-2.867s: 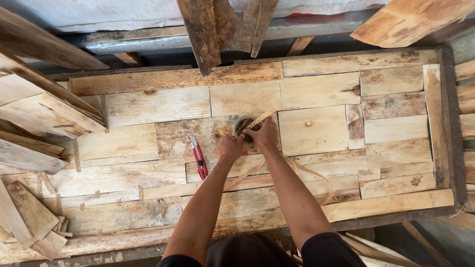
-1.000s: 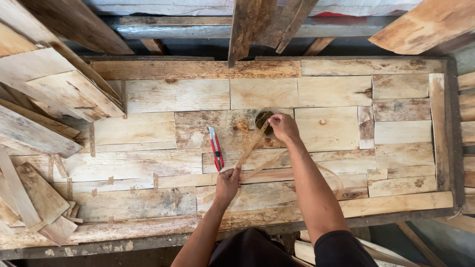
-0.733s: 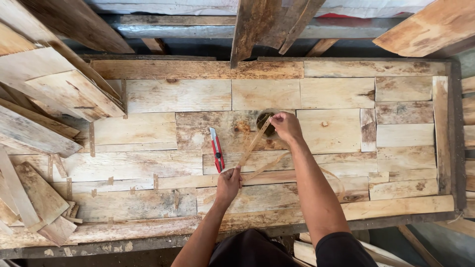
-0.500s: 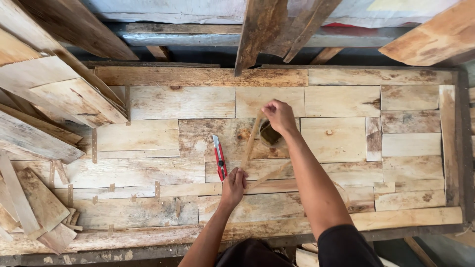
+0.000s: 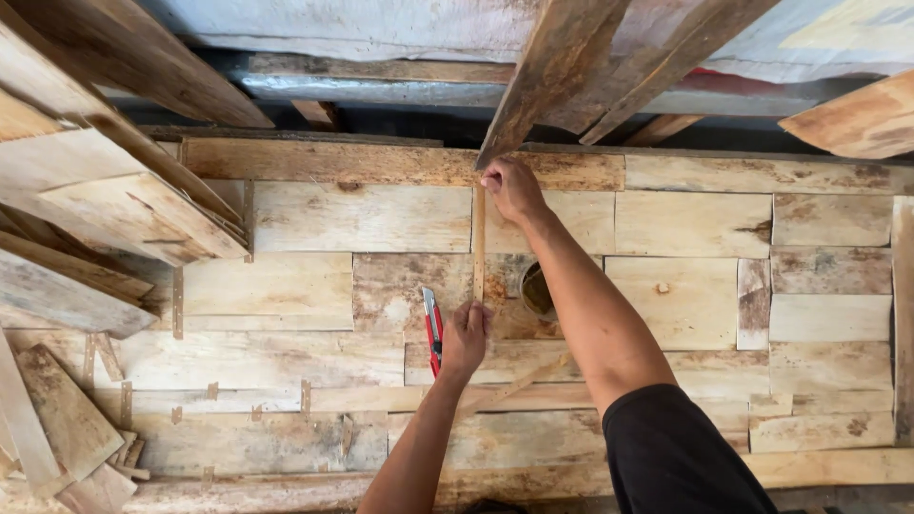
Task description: The person is applying adhesive to small pieces of wood and arranging them into a pattern.
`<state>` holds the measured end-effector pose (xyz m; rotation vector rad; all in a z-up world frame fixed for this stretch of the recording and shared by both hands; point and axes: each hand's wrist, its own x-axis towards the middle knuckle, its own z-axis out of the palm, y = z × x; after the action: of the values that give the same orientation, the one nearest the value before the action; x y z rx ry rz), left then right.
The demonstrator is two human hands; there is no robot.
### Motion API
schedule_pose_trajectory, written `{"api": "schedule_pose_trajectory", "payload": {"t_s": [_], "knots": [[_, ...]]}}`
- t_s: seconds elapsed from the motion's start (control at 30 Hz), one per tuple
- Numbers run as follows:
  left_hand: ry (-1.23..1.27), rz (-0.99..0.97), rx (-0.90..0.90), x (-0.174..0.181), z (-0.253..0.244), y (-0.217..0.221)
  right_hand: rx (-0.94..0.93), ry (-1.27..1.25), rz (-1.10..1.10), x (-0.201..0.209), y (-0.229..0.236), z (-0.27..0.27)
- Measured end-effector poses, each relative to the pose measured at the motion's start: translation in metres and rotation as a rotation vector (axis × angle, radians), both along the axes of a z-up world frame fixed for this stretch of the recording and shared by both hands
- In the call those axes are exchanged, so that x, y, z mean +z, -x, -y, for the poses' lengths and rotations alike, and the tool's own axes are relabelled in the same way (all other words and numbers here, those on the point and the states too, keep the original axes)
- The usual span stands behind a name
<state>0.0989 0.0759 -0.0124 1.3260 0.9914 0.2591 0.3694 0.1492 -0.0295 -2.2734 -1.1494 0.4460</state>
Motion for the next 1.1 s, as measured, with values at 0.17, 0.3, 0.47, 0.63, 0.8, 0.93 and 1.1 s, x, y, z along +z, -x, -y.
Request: {"api": "schedule_pose_trajectory", "payload": {"t_s": [0.17, 0.3, 0.47, 0.63, 0.8, 0.93, 1.1], "knots": [[0.044, 0.022, 0.033, -0.014, 0.001, 0.002, -0.008, 0.070, 0.041, -0.001, 0.003, -0.011], [0.071, -0.057, 0.036, -0.019, 0.003, 0.003, -0.011, 0.094, 0.086, 0.000, 0.006, -0.015], [0.234, -0.007, 0.094, -0.036, 0.004, 0.001, -0.028, 0.180, 0.075, 0.003, 0.006, -0.019], [0.261, -0.068, 0.074, -0.027, -0.003, 0.000, -0.051, 0.263, 0.044, 0.005, 0.009, -0.023], [0.293, -0.048, 0.097, -0.037, -0.001, -0.001, -0.060, 0.270, 0.065, 0.002, 0.011, -0.024], [0.279, -0.049, 0.096, -0.037, -0.001, -0.001, -0.050, 0.247, 0.088, -0.005, 0.009, -0.024], [0.207, -0.125, -0.087, -0.032, -0.011, 0.006, -0.074, 0.223, 0.075, -0.005, 0.009, -0.023]]}}
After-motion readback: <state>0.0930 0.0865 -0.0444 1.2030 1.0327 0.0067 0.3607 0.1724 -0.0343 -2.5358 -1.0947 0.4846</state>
